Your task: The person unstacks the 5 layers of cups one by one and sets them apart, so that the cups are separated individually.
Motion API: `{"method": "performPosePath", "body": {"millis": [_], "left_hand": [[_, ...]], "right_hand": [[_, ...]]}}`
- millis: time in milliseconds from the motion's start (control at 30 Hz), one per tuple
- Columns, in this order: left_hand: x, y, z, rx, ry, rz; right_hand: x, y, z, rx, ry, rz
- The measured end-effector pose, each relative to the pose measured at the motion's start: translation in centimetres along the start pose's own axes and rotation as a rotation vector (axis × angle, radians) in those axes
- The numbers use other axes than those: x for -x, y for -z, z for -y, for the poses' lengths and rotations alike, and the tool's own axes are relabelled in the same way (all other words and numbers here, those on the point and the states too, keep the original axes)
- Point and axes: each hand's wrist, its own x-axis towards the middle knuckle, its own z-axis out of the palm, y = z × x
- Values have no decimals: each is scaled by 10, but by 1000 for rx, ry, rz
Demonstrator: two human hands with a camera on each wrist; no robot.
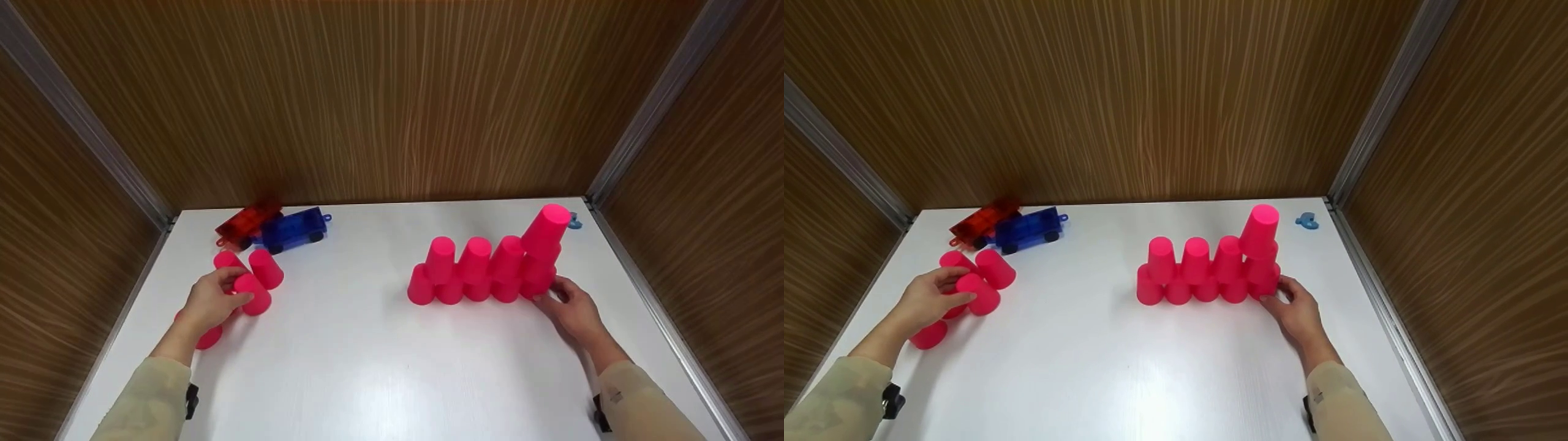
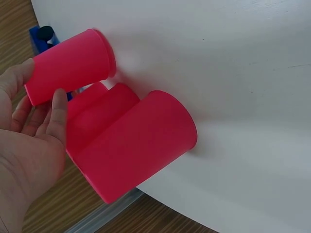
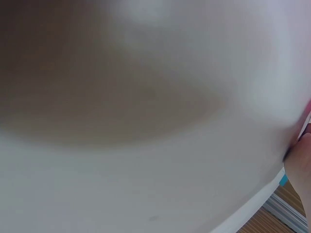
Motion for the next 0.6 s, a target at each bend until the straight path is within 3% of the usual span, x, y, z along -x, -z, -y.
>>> {"method": "performPosePath", "body": {"millis": [333,600], "left_hand": [[0,0,-1,5,16,3],[7,15,-19,-26,-6,-7]], "right_hand": [[2,1,1,-4,-30,5],[0,1,1,-13,-38,8]]}}
